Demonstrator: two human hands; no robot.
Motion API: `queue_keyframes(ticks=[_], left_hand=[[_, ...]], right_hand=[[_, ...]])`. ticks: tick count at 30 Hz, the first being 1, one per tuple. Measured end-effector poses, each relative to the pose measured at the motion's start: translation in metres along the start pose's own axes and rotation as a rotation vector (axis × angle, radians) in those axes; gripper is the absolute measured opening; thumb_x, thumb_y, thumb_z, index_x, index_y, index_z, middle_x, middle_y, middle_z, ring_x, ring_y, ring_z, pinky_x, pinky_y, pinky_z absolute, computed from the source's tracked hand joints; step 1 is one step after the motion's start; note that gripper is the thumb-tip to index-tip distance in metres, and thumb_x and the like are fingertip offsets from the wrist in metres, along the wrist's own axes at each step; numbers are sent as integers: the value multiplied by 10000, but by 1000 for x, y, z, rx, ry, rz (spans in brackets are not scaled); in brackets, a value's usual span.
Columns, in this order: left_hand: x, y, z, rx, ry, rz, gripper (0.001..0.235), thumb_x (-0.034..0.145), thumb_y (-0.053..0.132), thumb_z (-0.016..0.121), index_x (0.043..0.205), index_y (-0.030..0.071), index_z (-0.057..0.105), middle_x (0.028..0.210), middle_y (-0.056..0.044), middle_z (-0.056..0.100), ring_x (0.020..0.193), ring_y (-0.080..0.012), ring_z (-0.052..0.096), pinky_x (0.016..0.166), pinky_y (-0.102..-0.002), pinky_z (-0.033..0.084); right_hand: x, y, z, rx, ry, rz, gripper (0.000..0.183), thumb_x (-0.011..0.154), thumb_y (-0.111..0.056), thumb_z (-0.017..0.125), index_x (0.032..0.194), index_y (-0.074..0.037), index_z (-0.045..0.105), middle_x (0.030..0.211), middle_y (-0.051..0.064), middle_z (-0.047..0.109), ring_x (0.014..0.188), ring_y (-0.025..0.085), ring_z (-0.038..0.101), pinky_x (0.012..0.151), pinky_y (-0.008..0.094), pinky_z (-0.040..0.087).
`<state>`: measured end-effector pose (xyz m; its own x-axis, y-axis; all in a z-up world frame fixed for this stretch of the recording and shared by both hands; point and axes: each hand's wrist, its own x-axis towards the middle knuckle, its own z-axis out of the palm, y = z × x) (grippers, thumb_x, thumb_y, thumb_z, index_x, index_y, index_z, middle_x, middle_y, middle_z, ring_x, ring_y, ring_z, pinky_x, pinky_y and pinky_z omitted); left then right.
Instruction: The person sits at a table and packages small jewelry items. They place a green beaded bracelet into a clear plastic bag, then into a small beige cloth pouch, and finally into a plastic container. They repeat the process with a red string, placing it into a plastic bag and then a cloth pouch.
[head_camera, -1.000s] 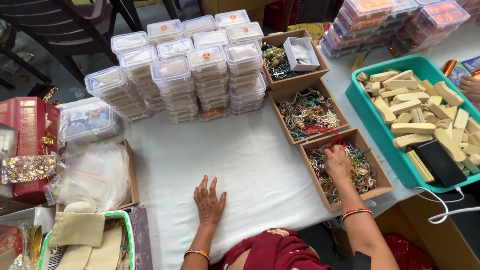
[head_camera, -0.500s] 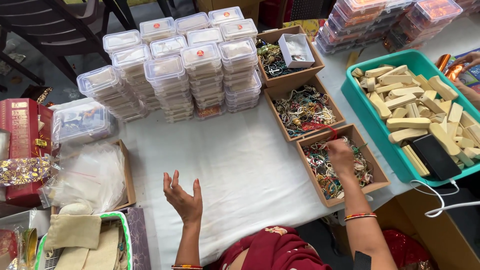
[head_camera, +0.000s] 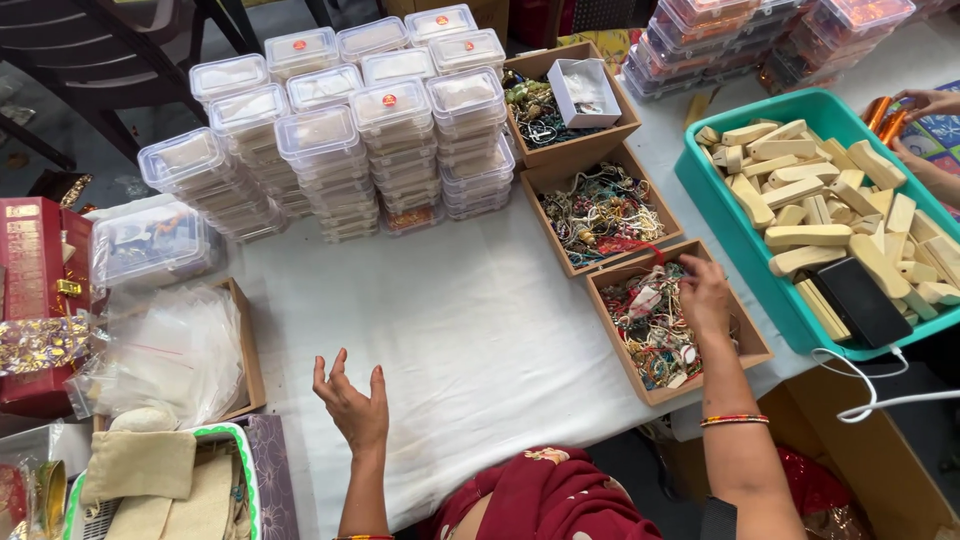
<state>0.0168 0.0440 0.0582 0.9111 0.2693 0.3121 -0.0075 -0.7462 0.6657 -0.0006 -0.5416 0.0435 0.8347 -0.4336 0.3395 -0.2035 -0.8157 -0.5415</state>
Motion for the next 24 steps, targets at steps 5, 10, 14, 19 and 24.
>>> queue_keyframes(ticks=[5,10,14,19,24], left_hand=[[16,28,9,-51,-191,-91,673,840,239,798,1434,140,499,1536,-209,394,1099,-274,647,925,-458,546],[16,139,-30,-974,-1652,234,1042,852,336,843,1679,153,235,885,-42,744,765,-125,710,755,-282,603],[18,180,-56,-1047,-1804,440,1040,854,340,814,1722,108,290,859,-30,692,733,-122,599,684,-281,474],[13,157,-38,-883,-1546,111,952,846,430,788,1642,133,360,811,-24,677,710,-91,629,662,-256,524],[4,133,-29,-507,-1269,-49,884,816,432,797,1593,173,463,832,-49,682,653,-105,589,613,-277,484]], right_hand=[[-5,-48,-20,-33,-137,70,330,823,-142,772,1151,-172,774,1103,98,743,859,222,722,815,379,587],[-4,-85,-14,-365,-579,206,208,874,-312,809,1074,-260,799,917,96,736,899,296,712,828,462,575],[-19,-58,12,-542,-759,203,280,821,-197,799,1081,-300,801,1031,35,745,1011,259,722,917,437,576],[-27,-38,12,-383,-562,294,213,855,-220,804,1065,-252,779,1114,67,634,1085,259,662,954,458,541],[-31,-12,10,-506,-110,95,338,882,-24,706,1165,-193,782,1169,96,637,1048,283,675,896,444,575]])
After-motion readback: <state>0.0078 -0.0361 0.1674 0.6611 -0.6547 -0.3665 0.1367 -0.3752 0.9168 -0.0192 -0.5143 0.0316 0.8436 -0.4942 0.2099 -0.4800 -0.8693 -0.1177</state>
